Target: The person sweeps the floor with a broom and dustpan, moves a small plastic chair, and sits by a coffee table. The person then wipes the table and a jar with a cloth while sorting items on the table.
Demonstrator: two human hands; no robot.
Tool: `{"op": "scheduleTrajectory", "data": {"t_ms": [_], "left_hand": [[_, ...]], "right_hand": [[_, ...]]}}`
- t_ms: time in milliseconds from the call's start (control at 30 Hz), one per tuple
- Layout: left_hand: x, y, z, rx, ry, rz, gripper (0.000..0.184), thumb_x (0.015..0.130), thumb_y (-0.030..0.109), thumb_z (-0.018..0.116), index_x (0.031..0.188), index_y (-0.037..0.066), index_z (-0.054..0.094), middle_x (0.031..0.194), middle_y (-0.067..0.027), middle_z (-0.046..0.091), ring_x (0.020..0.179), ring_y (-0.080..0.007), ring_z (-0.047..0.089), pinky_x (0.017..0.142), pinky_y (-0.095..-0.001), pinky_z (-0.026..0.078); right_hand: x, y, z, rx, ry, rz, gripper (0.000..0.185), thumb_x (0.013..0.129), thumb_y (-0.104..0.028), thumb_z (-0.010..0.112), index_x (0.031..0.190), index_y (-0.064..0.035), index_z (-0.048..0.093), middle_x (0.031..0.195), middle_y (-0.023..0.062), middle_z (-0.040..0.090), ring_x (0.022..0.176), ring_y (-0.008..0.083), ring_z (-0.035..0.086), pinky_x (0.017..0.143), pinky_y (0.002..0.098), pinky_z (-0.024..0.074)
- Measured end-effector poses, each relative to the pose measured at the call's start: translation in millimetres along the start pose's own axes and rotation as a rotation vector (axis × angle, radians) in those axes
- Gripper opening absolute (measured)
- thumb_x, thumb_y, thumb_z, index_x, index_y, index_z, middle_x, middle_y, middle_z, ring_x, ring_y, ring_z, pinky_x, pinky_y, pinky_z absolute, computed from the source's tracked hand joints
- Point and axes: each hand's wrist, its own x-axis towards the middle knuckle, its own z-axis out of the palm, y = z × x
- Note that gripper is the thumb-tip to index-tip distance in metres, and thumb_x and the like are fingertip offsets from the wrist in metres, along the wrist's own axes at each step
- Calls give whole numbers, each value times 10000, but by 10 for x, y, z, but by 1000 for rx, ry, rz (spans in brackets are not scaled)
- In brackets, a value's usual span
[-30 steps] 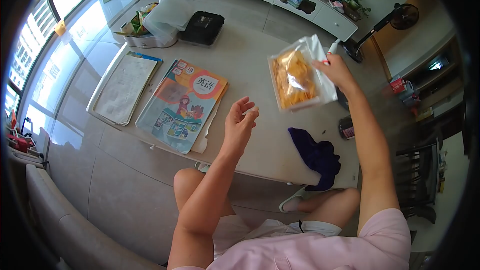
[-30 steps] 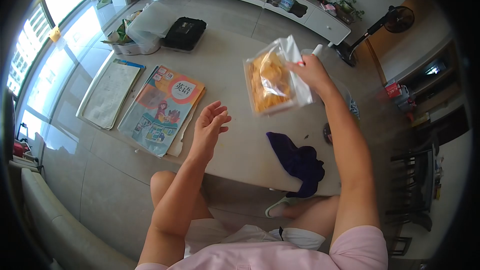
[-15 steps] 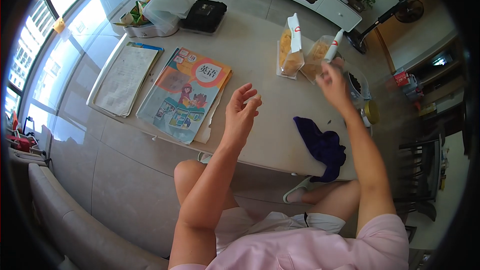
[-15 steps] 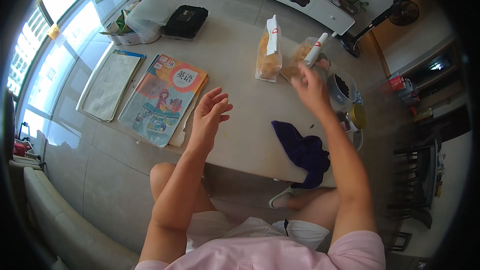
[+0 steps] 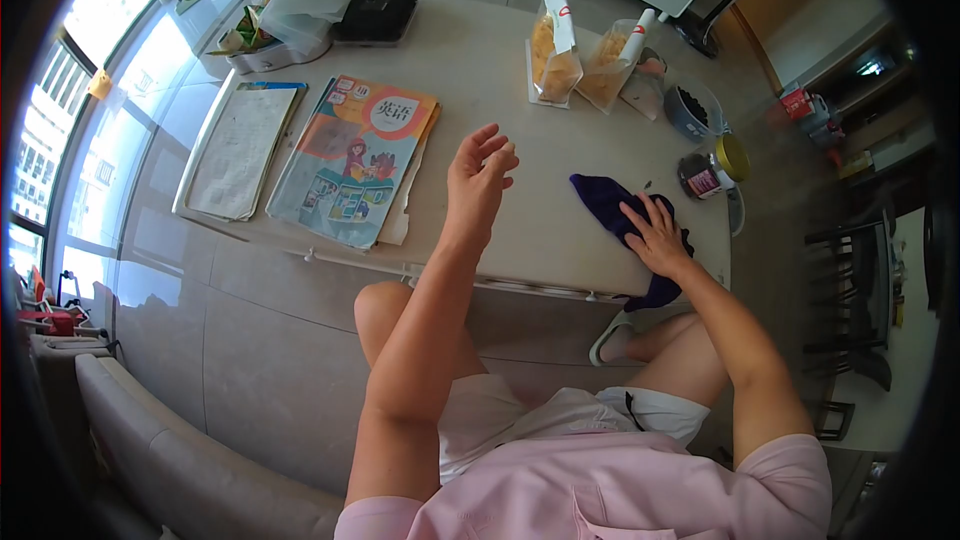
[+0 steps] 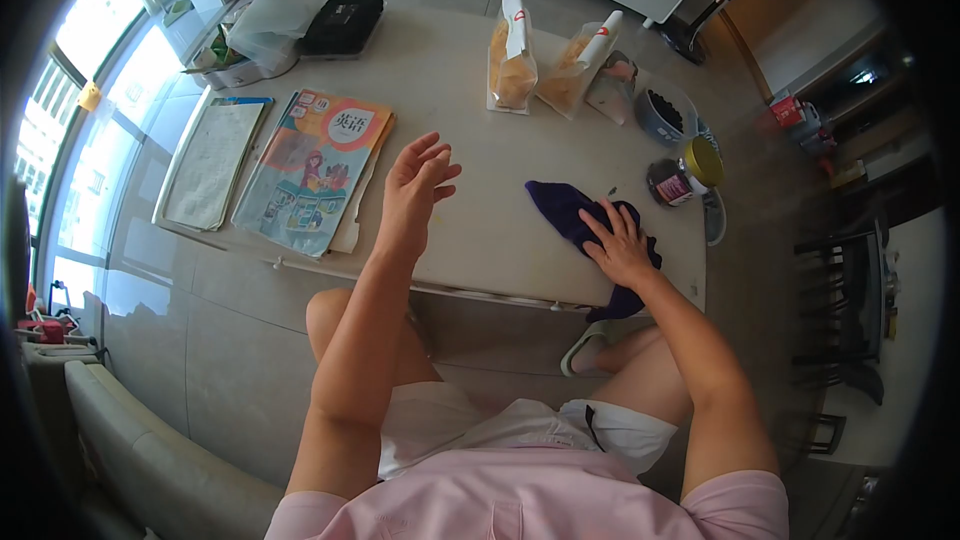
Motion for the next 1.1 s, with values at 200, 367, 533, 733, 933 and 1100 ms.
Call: {"op": "scheduleTrajectory", "data": {"t_ms": [200, 367, 533, 733, 933, 1100], "left_hand": [[2, -12, 38, 7, 3, 10, 501, 878, 260, 610, 1299, 42, 449, 1156, -52, 565, 949, -144, 597, 782, -290, 471], [-137, -38, -198, 75, 67, -13, 489, 887, 246, 594, 1308, 45, 444, 1174, -65, 562, 960, -159, 600, 777, -293, 479], [-475, -84, -655, 78, 179, -6, 429, 911, 230, 568, 1290, 56, 469, 1190, -81, 570, 950, -156, 611, 748, -273, 489], [-1036, -240, -1119, 158, 272, -103, 280, 911, 218, 577, 1126, 39, 594, 886, -64, 668, 764, -129, 644, 622, -244, 497], [-1608, -903, -1545, 798, 191, -528, 313, 847, 297, 604, 989, 26, 673, 814, -99, 691, 702, -210, 668, 622, -319, 525], [-2270, -2085, -1562, 1363, -94, -859, 370, 826, 350, 605, 1012, 37, 671, 887, -131, 690, 772, -260, 669, 684, -367, 532]], "right_hand": [[289, 9, -68, -36, -43, 30, 569, 918, -498, 437, 1437, -384, 236, 1544, 75, 77, 1401, 380, 96, 1082, 623, 115], [762, 9, -44, -6, 81, -14, 556, 921, -508, 420, 1435, -371, 259, 1545, 76, 85, 1403, 368, 106, 1100, 589, 113], [844, 88, 72, -17, 236, -55, 542, 918, -496, 431, 1423, -337, 315, 1524, 79, 177, 1388, 359, 170, 1105, 563, 145], [816, 55, 125, -51, 440, -97, 521, 899, -489, 476, 1379, -299, 409, 1476, 59, 307, 1335, 346, 303, 1080, 525, 240], [785, 59, 130, -26, 487, -110, 504, 897, -484, 483, 1363, -297, 434, 1457, 48, 347, 1322, 335, 328, 1072, 518, 263], [744, 0, 85, -48, 504, -99, 493, 899, -476, 483, 1354, -288, 447, 1448, 59, 359, 1313, 339, 341, 1073, 484, 284]]}}
